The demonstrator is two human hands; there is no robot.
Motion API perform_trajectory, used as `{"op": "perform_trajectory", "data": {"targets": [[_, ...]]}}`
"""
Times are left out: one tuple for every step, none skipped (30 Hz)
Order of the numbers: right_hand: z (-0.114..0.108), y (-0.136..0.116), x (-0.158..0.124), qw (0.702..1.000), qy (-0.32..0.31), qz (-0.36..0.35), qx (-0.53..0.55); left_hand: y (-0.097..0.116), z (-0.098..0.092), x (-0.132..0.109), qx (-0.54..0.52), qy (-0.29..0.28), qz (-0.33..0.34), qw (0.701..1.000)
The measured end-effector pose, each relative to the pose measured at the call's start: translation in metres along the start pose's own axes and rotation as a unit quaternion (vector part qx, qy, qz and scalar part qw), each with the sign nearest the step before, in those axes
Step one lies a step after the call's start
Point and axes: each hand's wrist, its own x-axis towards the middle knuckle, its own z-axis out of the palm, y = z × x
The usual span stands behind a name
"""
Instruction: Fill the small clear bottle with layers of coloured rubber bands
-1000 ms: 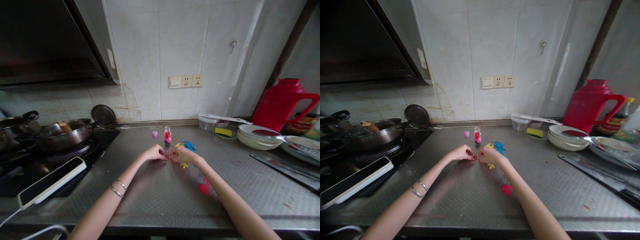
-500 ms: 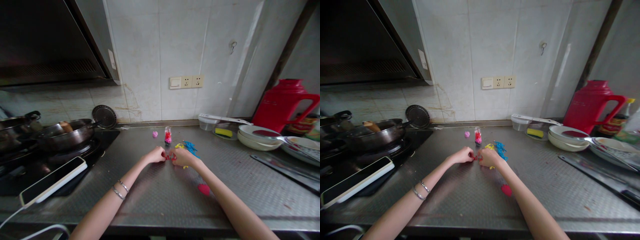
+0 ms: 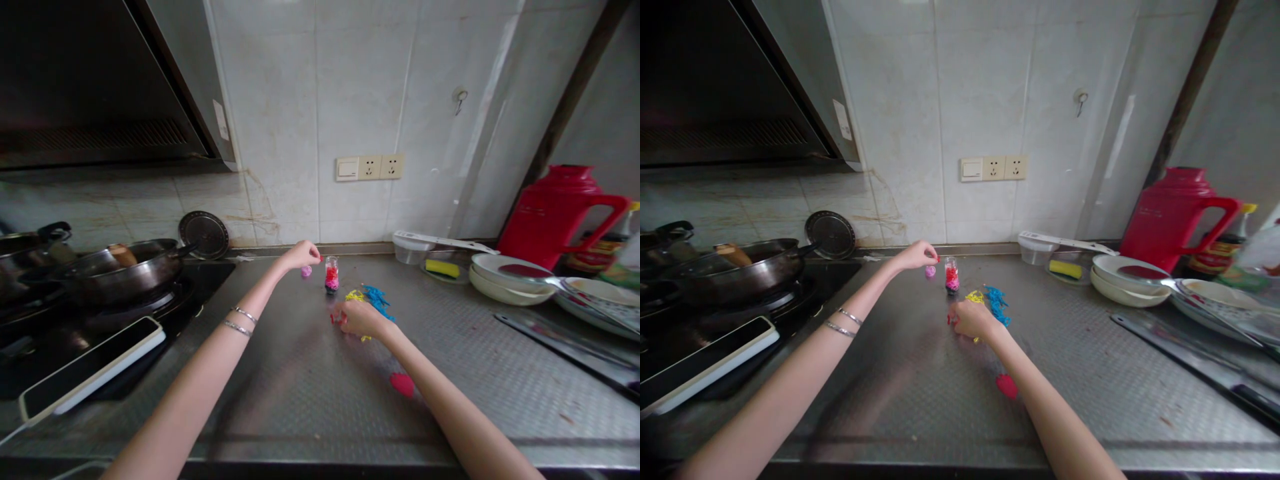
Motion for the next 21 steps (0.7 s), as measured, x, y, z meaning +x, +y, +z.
{"op": "perform_trajectory", "data": {"targets": [[0.0,0.0,0.0,1.0,0.0,0.001,0.0,0.004,-0.004,0.01,0.012,-0.008,0.013,1.0],[0.0,0.0,0.0,1.0,-0.001,0.0,-0.001,0.008,-0.006,0.019,0.024,-0.017,0.02,0.999],[0.001,0.001,0.0,1.0,-0.002,-0.001,-0.002,0.012,-0.007,0.027,0.036,-0.026,0.028,0.999],[0.001,0.001,0.001,1.0,-0.001,-0.004,-0.002,0.015,-0.006,0.034,0.048,-0.032,0.032,0.998],[0.002,0.001,0.001,1.0,0.0,-0.007,-0.001,0.018,-0.004,0.039,0.059,-0.037,0.034,0.997],[0.002,0.002,0.001,1.0,0.002,-0.01,0.001,0.021,-0.002,0.044,0.069,-0.043,0.035,0.996],[0.002,0.002,0.001,1.0,0.004,-0.012,0.003,0.023,0.0,0.048,0.078,-0.048,0.035,0.995],[0.002,0.002,0.001,1.0,0.006,-0.012,0.004,0.024,0.002,0.051,0.087,-0.053,0.034,0.994],[0.002,0.002,0.001,1.0,0.006,-0.01,0.004,0.024,0.004,0.053,0.094,-0.058,0.033,0.993],[0.002,0.002,0.001,1.0,0.007,-0.008,0.003,0.024,0.005,0.055,0.099,-0.063,0.032,0.993],[0.002,0.002,0.001,1.0,0.007,-0.006,0.001,0.024,0.007,0.057,0.103,-0.066,0.032,0.992],[0.002,0.001,0.001,1.0,0.006,-0.004,0.001,0.023,0.007,0.058,0.106,-0.07,0.032,0.991],[0.002,0.001,0.001,1.0,0.006,-0.004,0.001,0.023,0.008,0.059,0.108,-0.074,0.031,0.991],[0.002,0.001,0.001,1.0,0.006,-0.006,0.002,0.023,0.009,0.059,0.109,-0.077,0.03,0.991],[0.002,0.002,0.001,1.0,0.005,-0.008,0.002,0.023,0.009,0.06,0.111,-0.08,0.028,0.99],[0.002,0.002,0.001,1.0,0.006,-0.01,0.002,0.023,0.009,0.06,0.113,-0.081,0.025,0.99],[0.002,0.002,0.001,1.0,0.007,-0.012,0.001,0.023,0.01,0.06,0.115,-0.082,0.022,0.99],[0.003,0.002,0.001,1.0,0.009,-0.012,0.0,0.024,0.009,0.06,0.117,-0.082,0.02,0.99],[0.003,0.002,0.001,1.0,0.01,-0.011,-0.001,0.025,0.009,0.06,0.118,-0.08,0.018,0.99],[0.003,0.002,0.001,1.0,0.01,-0.009,0.0,0.026,0.008,0.06,0.118,-0.079,0.018,0.99],[0.003,0.003,0.001,1.0,0.009,-0.007,0.001,0.026,0.007,0.06,0.115,-0.077,0.017,0.99]]}}
